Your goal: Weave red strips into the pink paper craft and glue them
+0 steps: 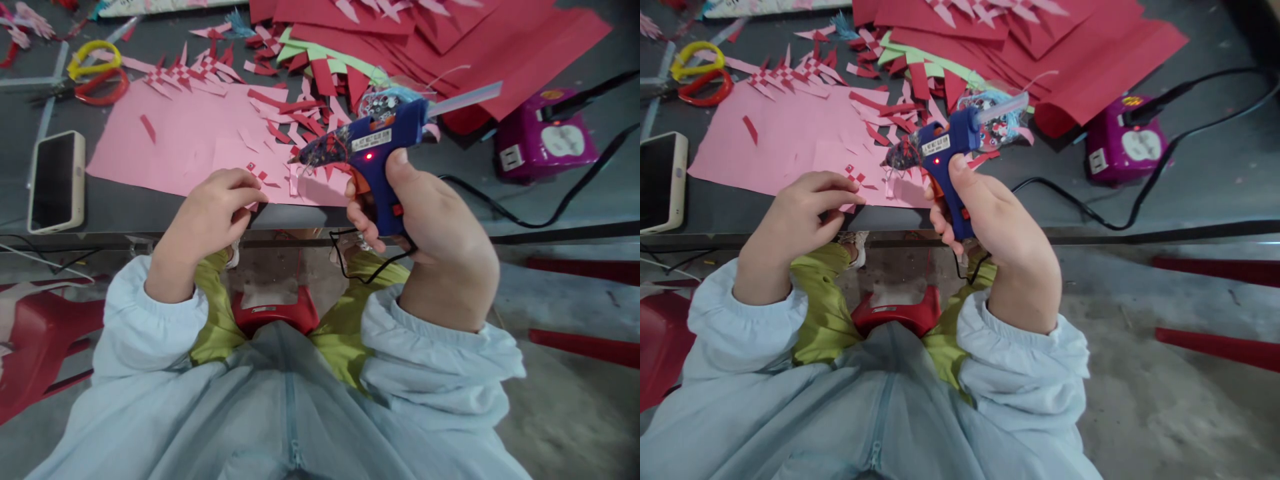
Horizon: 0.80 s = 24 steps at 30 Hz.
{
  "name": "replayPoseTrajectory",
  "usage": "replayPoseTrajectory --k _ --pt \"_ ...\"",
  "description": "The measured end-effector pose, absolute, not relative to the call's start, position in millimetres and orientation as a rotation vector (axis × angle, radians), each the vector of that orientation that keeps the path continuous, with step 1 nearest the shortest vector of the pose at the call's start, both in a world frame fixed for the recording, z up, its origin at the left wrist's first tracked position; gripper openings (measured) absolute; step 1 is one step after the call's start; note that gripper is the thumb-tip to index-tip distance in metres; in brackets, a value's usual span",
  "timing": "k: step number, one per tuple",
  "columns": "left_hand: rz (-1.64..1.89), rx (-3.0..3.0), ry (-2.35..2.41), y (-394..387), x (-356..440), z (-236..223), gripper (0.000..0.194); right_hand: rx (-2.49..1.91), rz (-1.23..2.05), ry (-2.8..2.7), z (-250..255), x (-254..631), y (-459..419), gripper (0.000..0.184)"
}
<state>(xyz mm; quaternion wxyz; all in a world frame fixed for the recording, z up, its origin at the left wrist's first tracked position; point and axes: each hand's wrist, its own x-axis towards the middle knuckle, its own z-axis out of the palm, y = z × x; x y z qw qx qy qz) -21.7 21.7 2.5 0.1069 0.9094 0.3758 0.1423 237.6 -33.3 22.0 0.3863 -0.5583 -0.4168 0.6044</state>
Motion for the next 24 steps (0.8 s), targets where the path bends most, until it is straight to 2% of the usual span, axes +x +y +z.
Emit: replayPoseTrajectory --k 17,24 --pt "0.427 2.764 0.998 22.9 -22.7 0.6 0.034 -1.432 1.548 -1.046 21.5 235.9 -34.8 0.048" --pt "0.434 2.609 1.264 19.2 -21.6 2.3 0.040 -1.392 1.524 -1.050 18.5 236.2 -34.2 0.048"
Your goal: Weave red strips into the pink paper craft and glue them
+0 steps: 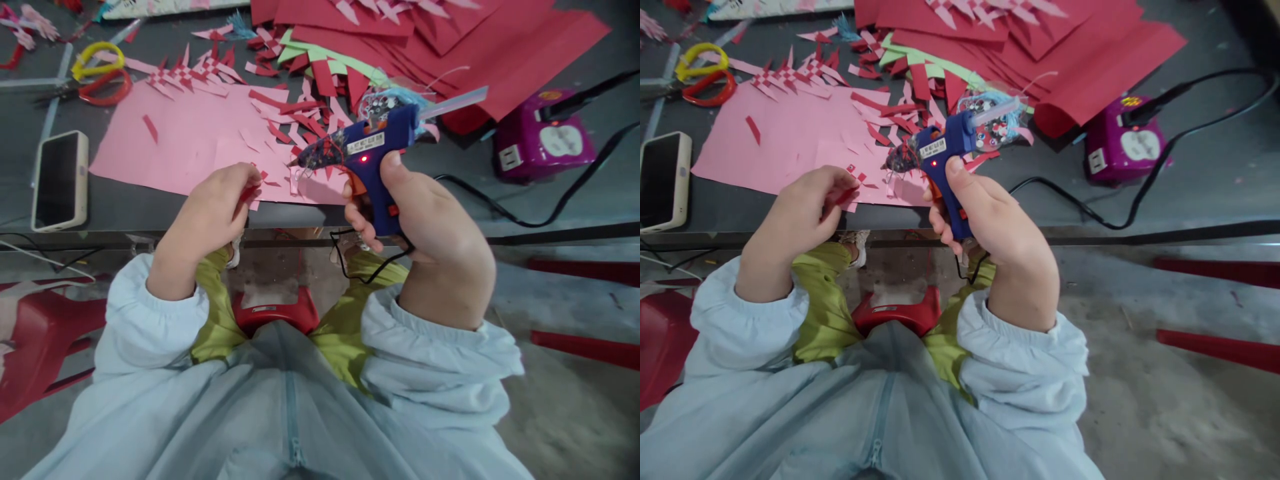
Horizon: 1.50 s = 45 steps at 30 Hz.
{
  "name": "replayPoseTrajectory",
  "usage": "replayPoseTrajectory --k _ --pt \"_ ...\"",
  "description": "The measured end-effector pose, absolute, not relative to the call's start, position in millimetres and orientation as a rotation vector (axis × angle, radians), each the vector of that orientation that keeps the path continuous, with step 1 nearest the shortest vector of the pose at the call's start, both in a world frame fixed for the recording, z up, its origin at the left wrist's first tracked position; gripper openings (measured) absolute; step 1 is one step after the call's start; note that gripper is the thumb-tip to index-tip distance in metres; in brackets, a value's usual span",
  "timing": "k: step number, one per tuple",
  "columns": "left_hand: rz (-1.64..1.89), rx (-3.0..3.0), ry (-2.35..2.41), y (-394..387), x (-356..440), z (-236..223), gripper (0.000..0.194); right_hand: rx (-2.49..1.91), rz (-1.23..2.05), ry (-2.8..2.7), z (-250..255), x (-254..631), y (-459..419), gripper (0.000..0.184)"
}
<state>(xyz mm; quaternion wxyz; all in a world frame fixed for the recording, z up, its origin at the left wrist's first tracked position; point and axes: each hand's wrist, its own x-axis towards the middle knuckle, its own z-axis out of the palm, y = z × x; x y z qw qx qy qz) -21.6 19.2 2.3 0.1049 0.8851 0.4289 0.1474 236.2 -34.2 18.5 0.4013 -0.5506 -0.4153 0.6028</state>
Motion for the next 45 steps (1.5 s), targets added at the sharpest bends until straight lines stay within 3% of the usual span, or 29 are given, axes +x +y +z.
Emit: replayPoseTrajectory --k 6,45 --pt "0.487 2.654 1.223 20.7 -20.8 1.9 0.027 -1.424 1.521 -1.055 19.2 235.8 -34.4 0.049" --pt "0.489 2.701 1.163 22.1 -21.5 -3.4 0.030 -1.431 1.523 -1.086 20.4 237.2 -33.7 0.054"
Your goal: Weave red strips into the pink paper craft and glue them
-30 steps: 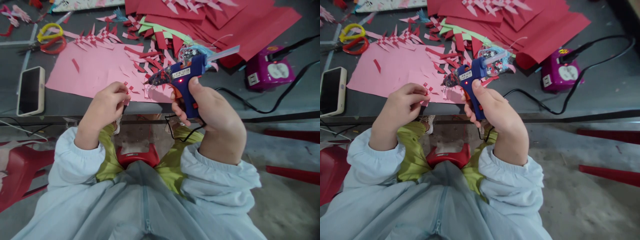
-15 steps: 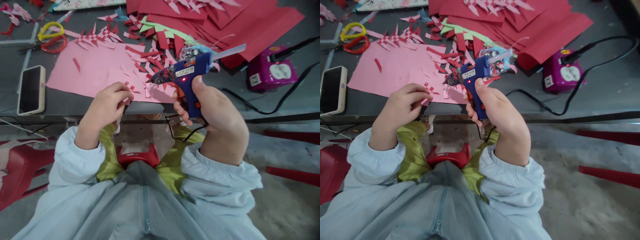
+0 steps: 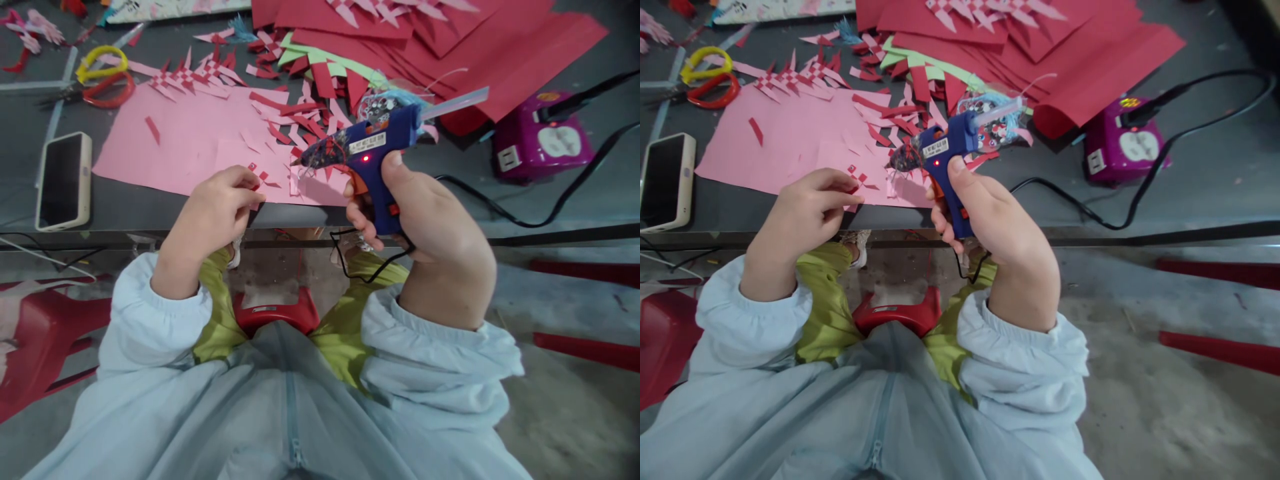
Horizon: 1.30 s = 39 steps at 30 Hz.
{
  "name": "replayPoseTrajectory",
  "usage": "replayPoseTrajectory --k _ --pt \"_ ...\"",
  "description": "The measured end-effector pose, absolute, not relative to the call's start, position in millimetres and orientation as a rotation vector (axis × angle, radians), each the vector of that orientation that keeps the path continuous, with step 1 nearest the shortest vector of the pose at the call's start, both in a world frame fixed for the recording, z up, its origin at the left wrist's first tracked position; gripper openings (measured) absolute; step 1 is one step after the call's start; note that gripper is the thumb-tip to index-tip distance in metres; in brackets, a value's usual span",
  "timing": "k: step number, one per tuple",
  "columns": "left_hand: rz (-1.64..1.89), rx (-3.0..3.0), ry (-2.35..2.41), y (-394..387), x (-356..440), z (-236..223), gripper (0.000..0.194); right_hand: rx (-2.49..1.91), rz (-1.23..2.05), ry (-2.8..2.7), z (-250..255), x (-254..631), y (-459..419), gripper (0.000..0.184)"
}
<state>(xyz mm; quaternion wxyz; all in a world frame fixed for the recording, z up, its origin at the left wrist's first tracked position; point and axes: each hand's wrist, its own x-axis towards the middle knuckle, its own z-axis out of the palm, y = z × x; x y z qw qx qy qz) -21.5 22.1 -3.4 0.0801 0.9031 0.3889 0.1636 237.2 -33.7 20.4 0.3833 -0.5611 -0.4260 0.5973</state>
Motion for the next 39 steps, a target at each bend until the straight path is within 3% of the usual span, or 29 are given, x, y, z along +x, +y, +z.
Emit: replayPoseTrajectory --k 14,23,39 --pt "0.483 2.795 0.998 20.2 -20.6 -2.5 0.036 -1.451 1.506 -1.067 19.4 234.3 -33.4 0.054" --pt "0.416 2.705 1.226 17.6 -13.4 0.4 0.035 -1.421 1.521 -1.033 20.2 236.0 -35.3 0.048" --pt "0.411 2.761 1.167 19.0 -15.6 -1.0 0.034 -1.421 1.521 -1.041 20.4 236.5 -34.5 0.051"
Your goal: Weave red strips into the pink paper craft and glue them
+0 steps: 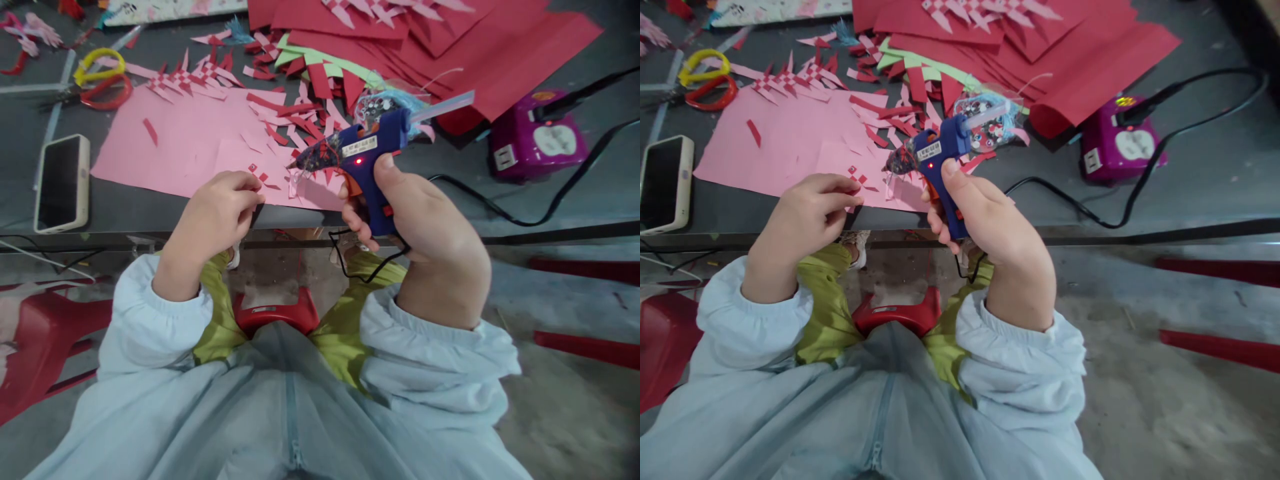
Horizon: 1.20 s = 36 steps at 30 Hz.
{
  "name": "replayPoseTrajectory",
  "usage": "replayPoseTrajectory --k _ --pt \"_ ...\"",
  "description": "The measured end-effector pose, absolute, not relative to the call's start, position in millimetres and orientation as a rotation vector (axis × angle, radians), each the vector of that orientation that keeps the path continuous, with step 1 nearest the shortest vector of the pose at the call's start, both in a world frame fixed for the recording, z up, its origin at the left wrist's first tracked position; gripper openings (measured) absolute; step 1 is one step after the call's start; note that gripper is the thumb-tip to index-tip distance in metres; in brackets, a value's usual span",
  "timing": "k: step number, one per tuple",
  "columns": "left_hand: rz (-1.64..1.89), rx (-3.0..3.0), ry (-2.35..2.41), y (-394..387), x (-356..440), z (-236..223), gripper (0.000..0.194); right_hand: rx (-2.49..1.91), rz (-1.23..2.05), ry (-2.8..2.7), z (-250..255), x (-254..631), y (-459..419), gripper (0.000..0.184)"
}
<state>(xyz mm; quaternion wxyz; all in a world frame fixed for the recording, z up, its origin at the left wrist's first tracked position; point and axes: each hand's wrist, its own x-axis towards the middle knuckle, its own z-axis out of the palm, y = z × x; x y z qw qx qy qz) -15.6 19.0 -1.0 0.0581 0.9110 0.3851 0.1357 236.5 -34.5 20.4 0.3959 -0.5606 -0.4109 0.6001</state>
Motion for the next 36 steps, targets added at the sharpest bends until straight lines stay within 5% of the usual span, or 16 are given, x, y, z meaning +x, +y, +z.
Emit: replayPoseTrajectory --k 36 --pt "0.364 2.752 1.245 15.8 -10.4 1.0 0.036 -1.405 1.578 -1.026 20.4 236.9 -31.6 0.053"
